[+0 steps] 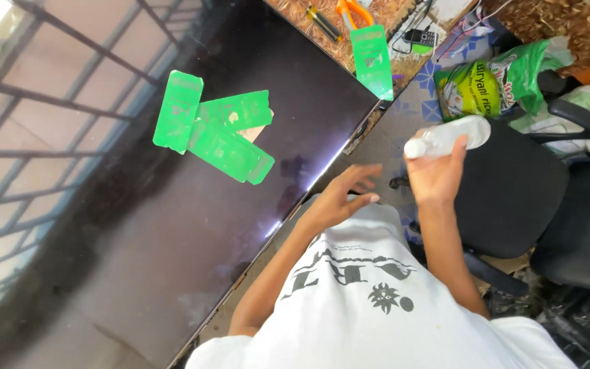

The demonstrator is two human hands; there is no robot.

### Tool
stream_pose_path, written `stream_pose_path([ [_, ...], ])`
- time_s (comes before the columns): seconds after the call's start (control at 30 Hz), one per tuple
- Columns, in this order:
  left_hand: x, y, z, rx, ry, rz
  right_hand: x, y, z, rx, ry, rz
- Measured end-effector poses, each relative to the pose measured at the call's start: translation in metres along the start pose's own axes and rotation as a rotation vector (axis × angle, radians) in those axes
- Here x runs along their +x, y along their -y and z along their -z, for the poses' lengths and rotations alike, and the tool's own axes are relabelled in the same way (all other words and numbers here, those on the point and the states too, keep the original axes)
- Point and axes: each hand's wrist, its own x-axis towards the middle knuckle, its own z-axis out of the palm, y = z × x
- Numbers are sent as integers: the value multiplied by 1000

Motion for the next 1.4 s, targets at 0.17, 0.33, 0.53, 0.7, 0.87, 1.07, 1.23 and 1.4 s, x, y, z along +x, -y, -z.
stream_pose_path([
  [0.17,12,9,9,-204,62,119,69,19,-63,-236,125,36],
  [0.33,43,25,6,-281,-21,200,161,20,-92,-542,394,-129],
  [0.53,95,65,-35,-299,-348,196,249,2,-106,-832,785,-285],
  [0.7,139,86,-76,-369,-604,225,260,2,-137,-982,1085,-329],
  [0.87,166,94,-102,-361,-865,289,259,8,-160,-1101,1458,-248],
  [1.07,168,112,-128,-322,-1075,382,267,8,-150,-1072,1646,-162],
  [1.23,165,119,-142,-446,-1221,401,269,12,-149,-1009,1662,-110],
  [1.4,160,131,-149,-470,-1268,397,289,21,-122,-1091,1564,-60],
])
